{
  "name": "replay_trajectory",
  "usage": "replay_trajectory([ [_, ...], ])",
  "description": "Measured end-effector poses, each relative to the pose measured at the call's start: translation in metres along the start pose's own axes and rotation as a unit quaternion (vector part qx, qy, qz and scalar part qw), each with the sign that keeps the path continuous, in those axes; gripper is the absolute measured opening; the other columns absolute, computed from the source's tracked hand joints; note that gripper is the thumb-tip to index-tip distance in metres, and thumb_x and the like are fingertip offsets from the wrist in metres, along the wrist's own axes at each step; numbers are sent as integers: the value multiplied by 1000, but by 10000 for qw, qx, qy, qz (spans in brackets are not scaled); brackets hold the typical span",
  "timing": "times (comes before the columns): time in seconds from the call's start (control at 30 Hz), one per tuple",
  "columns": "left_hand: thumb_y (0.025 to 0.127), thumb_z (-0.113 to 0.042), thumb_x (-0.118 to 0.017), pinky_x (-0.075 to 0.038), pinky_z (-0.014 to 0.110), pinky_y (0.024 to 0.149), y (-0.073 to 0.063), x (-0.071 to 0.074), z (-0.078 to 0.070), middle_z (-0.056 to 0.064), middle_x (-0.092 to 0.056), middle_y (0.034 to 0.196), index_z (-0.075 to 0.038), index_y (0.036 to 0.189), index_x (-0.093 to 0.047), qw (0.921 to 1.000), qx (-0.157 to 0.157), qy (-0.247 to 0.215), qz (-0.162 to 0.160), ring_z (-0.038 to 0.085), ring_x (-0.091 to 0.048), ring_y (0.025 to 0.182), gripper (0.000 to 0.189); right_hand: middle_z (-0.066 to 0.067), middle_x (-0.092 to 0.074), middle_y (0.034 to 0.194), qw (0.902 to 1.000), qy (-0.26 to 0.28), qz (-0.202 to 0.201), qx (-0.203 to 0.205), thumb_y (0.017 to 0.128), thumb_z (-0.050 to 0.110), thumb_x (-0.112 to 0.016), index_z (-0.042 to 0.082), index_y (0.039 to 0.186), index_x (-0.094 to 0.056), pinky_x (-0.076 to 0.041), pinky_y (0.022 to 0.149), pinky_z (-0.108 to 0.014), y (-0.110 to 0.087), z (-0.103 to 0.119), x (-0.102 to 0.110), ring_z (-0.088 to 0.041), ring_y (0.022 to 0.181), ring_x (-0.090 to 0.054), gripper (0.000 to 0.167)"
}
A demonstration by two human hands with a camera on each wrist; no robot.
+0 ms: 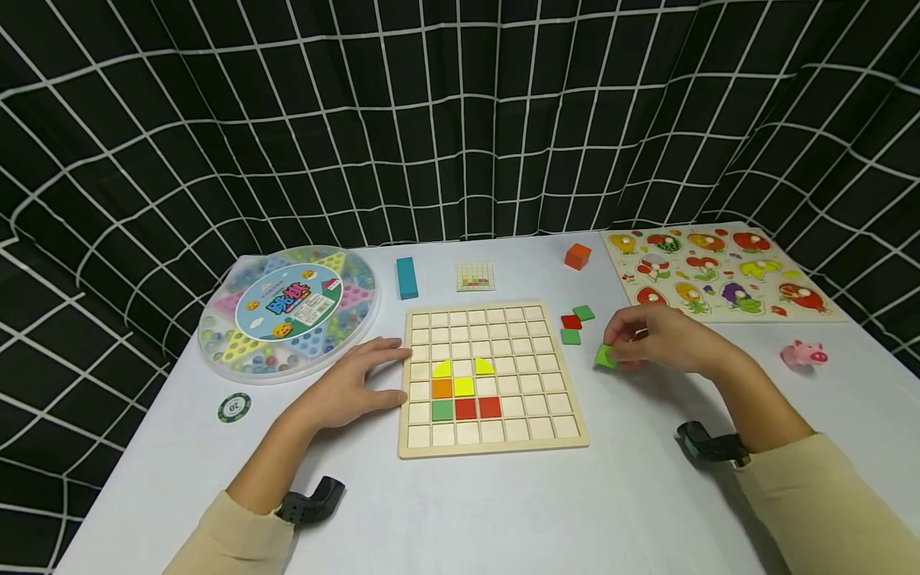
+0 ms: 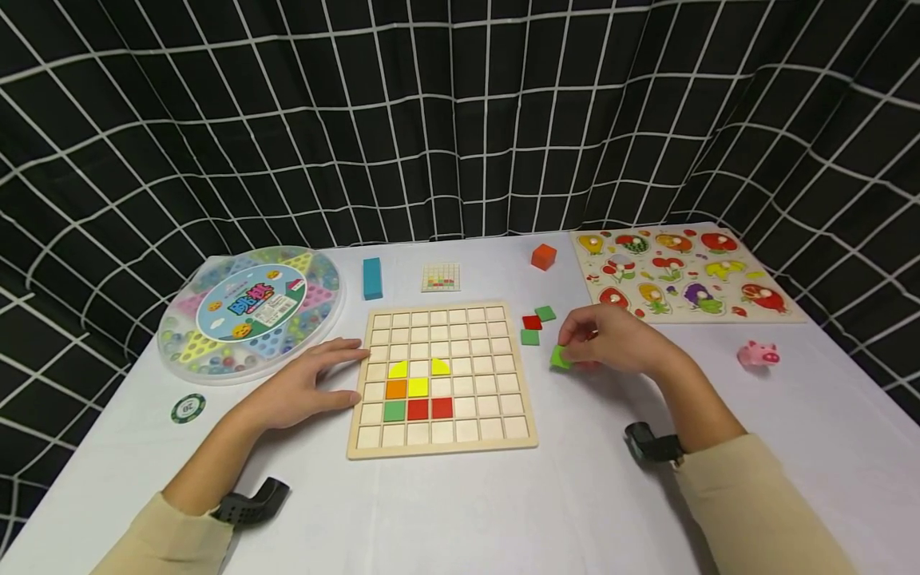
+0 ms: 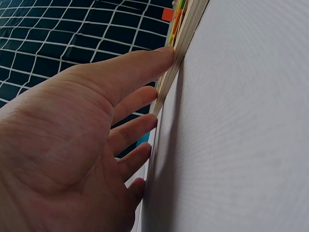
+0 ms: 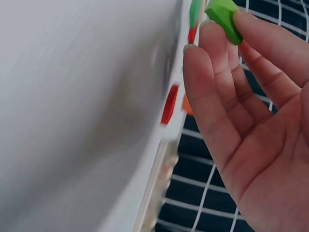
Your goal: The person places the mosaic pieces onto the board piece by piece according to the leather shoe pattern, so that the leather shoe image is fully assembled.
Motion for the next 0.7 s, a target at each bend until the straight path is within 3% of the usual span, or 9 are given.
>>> replay_trajectory([
  [0.2, 91, -34, -77, -24, 68, 122, 0, 0, 0, 10, -40, 164, -17, 149, -57, 10000, 63, -31, 29, 40, -25, 156, 64, -7, -64, 85, 9988, 396, 171, 238, 92, 15, -76, 5, 103, -69, -52, 70, -31, 5, 26, -13, -21, 78, -61, 16],
  [0.43, 92, -34, -77, -24, 67, 122, 0, 0, 0, 10, -41, 164, -18, 149, -57, 10000, 36, -28, 27, 40, -26, 156, 63, -8, -63, 90, 9938, 732, 513, 655, 91, 13, -76, 4, 99, -69, -53, 71, -30, 8, 57, -38, -21, 78, -63, 14],
  [0.7, 91, -33, -77, -24, 66, 123, 0, 0, 0, 10, -41, 164, -16, 149, -57, 10000, -40, 16, 13, 40, -26, 156, 64, -7, -66, 77, 9906, 746, 928, 678, 89, 5, -75, 7, 93, -68, -53, 66, -31, 12, 81, -68, -21, 69, -63, 8],
])
Point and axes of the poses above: each hand's wrist, its own y-axis towards the middle knuckle, its own x-axis out of the back of the hand, z = x × y, the point moved 6 cm from there along y, towards the middle knuckle
